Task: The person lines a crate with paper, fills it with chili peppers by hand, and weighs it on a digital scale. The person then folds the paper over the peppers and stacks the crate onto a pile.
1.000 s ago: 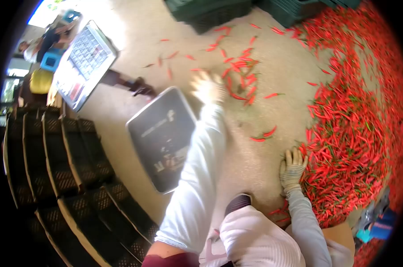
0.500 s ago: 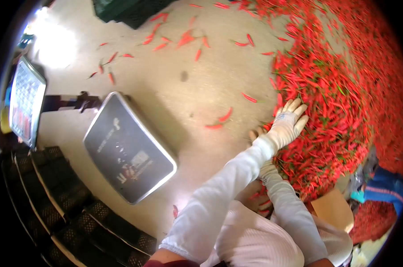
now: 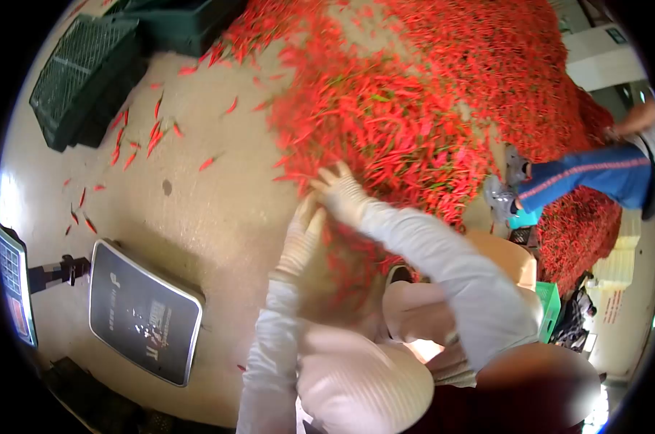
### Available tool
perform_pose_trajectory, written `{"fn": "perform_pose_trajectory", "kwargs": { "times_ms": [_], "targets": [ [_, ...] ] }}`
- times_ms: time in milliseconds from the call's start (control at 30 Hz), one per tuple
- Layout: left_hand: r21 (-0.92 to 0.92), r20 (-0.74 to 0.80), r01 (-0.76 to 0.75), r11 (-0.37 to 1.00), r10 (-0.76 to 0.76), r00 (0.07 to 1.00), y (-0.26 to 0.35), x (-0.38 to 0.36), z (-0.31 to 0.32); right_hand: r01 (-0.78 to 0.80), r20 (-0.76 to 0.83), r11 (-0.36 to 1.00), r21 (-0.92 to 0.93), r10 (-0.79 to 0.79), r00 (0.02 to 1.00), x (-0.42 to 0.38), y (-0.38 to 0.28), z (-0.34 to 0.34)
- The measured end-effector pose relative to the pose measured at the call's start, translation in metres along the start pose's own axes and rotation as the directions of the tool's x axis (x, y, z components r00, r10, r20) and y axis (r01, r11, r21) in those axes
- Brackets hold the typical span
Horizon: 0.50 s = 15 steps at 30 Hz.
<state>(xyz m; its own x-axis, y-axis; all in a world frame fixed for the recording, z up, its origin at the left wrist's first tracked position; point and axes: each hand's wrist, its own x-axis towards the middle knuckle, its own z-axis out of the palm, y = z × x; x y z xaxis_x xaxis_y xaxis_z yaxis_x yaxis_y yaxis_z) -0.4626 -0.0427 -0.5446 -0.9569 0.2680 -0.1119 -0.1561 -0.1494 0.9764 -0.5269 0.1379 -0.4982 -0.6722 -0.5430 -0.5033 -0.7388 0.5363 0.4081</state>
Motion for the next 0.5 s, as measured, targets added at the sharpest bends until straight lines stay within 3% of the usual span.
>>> {"fn": "perform_pose_trajectory", "kwargs": {
  "times_ms": [33,67,100,133,200,233,333,367,433,467,500],
  "targets": [
    [0.002,0.012,0.029,1.000,-0.029,1.000,0.021,-0.012,0.004,0.001,-0.047,1.000,0.001,-0.001,0.999,-0.033,0.024,0.006],
    [0.007,0.027,0.060,0.998,-0.060,0.998,0.034,-0.024,0.008,0.004,-0.100,0.988,0.153,0.012,0.995,-0.074,0.050,-0.005],
    [-0.083,0.034,0.069,0.994,-0.067,0.997,0.025,-0.031,0.009,-0.053,-0.008,0.979,0.199,0.056,0.998,-0.112,0.070,-0.017],
    [-0.021,-0.035,0.054,0.998,-0.055,0.998,-0.001,-0.037,0.006,-0.117,-0.110,0.959,0.258,0.149,0.983,-0.154,0.084,-0.021],
    [0.134,0.021,0.036,0.990,-0.039,0.999,0.010,-0.057,-0.014,-0.313,-0.046,0.859,0.405,0.361,0.931,-0.237,0.102,-0.034],
    [0.090,-0.032,0.086,0.992,-0.083,0.996,0.031,-0.066,-0.016,-0.421,-0.005,0.788,0.450,0.473,0.881,-0.283,0.103,-0.041],
    [-0.034,-0.085,0.184,0.982,-0.187,0.979,0.053,-0.071,-0.042,-0.585,-0.202,0.614,0.530,0.761,0.616,-0.424,0.078,-0.007],
    [-0.046,-0.137,0.117,0.992,-0.122,0.983,0.055,-0.067,-0.052,-0.643,-0.151,0.551,0.531,0.809,0.569,-0.476,0.060,0.009],
    [0.065,-0.198,0.091,0.994,-0.076,0.977,0.072,-0.047,-0.071,-0.726,0.019,0.243,0.643,0.943,0.332,-0.557,0.018,0.011],
    [0.101,-0.187,0.083,0.991,-0.063,0.980,0.074,-0.021,-0.095,-0.793,0.127,0.128,0.596,0.960,0.250,-0.589,-0.006,-0.003],
    [0.139,-0.181,0.070,0.988,-0.045,0.982,0.083,-0.001,-0.103,-0.819,0.115,0.043,0.572,0.985,0.131,-0.624,-0.035,0.021]
  ]
}}
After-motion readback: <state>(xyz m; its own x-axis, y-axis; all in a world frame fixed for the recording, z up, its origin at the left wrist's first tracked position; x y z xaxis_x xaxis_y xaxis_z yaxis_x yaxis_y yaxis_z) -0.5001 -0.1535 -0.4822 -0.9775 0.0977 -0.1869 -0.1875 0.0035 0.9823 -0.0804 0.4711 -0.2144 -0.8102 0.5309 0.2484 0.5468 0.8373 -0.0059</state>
